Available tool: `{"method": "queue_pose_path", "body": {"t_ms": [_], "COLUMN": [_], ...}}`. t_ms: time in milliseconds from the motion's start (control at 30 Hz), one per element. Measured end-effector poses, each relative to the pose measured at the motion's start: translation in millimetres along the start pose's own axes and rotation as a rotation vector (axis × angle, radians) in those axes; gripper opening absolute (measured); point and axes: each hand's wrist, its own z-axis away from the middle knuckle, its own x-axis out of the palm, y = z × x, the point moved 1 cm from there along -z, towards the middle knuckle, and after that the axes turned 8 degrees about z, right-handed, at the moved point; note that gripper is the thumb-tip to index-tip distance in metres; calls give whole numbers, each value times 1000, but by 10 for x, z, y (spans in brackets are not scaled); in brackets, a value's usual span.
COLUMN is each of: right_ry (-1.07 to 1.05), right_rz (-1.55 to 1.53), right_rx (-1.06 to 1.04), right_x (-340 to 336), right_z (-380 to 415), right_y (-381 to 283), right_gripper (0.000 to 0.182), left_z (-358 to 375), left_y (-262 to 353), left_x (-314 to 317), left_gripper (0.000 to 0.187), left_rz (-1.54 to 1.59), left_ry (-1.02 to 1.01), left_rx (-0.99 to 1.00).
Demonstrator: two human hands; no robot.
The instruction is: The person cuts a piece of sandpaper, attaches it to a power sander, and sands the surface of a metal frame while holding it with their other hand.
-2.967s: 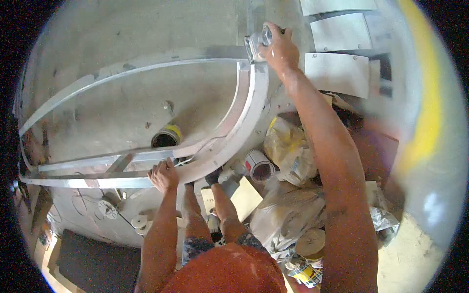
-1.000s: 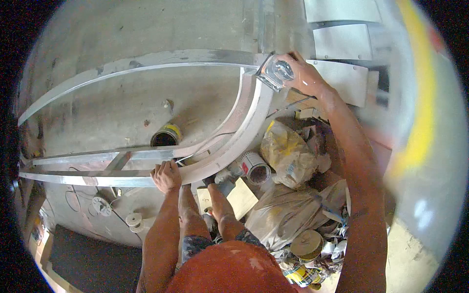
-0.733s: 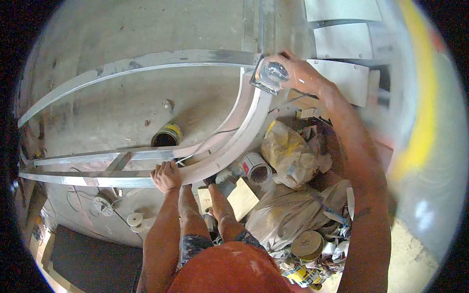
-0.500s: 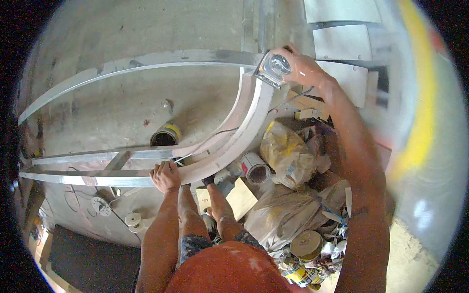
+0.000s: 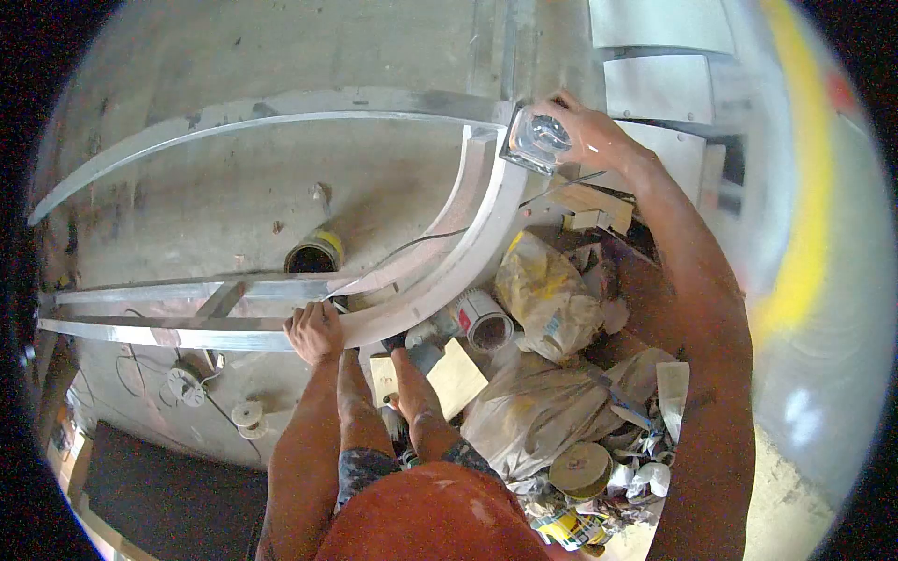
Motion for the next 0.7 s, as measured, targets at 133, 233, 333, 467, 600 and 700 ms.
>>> {"method": "queue_pose_path", "body": {"t_ms": [133, 233, 333, 467, 600, 700], "right_ry": [-25, -48, -2, -54, -10, -17], "right_rz": [14, 0, 17, 7, 36, -12], "right_rx": [37, 53, -39, 3, 64, 9], "right_x": [-64, -105, -7, -74, -76, -35], "right_z": [-19, -44, -29, -75, -49, -53], "right_y": [-55, -83, 32, -37, -30, -12], "right_gripper": [72, 73, 75, 76, 77, 79], "left_z": [20, 12, -28, -10, 0, -39], "left_y": [7, 28, 13, 26, -13, 3], "left_x": [5, 0, -8, -14, 62, 24], "left_gripper": [27, 27, 27, 27, 25, 25], "left_rz": [-16, -29, -36, -58, -33, -7], "left_ry": [-19, -24, -36, -54, 54, 80], "left_rx": [5, -1, -12, -14, 58, 35]}}
